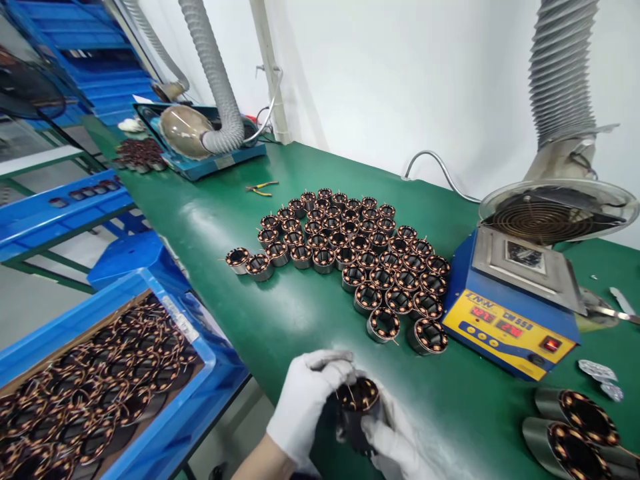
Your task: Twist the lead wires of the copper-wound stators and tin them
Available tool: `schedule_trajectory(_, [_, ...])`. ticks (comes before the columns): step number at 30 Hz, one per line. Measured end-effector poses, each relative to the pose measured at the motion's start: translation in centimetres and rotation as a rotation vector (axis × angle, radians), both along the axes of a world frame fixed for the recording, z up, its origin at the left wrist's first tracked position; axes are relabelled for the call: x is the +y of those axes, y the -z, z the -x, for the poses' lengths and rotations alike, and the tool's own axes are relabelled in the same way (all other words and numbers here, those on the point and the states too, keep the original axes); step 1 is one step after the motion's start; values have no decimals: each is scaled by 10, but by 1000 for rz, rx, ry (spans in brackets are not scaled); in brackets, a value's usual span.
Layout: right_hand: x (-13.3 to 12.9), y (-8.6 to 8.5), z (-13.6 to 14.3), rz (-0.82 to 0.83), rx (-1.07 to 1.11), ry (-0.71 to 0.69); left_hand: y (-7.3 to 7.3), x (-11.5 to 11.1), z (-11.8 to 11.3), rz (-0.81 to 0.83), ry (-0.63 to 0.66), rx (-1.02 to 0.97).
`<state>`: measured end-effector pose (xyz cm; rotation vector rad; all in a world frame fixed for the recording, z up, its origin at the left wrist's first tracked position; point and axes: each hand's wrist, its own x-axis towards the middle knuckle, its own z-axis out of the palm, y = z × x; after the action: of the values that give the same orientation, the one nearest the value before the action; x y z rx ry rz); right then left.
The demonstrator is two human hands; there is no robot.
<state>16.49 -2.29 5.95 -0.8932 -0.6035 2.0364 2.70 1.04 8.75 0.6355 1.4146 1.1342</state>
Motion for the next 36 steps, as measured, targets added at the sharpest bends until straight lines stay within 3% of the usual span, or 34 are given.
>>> schedule_trajectory(3, [-6,17,2,-183,-443,200,8,6,14,-94,-54,-53])
schedule_trajectory(6, [-5,36,5,-445,-723,315,10,6,7,-81,199,-61])
schedule_trajectory(8, [-1,42,7,-579,-790,325,11,3,-9,-33,260,-74])
schedule_trajectory(11, [4,42,8,-683,-824,344,12,0,-24,-1,34,-232])
schedule_trajectory(14, [5,39,7,-740,-895,368,10,3,-17,-85,-224,-417])
schedule_trajectory(16, [5,38,7,-806,-966,395,6,8,-4,-146,-270,-352])
schedule_trajectory(20, [4,41,6,-1010,-1072,427,-5,13,7,-13,124,60])
schedule_trajectory(21, [4,42,5,-1038,-1088,420,-6,12,5,23,164,122])
schedule_trajectory(27, [7,39,5,-1073,-1136,370,-3,8,-17,105,52,70])
schedule_trajectory(33, [10,32,6,-1073,-1150,363,-9,14,-16,49,-77,161])
schedule_trajectory(36, [9,34,6,-1075,-1162,362,-15,16,-17,10,40,230])
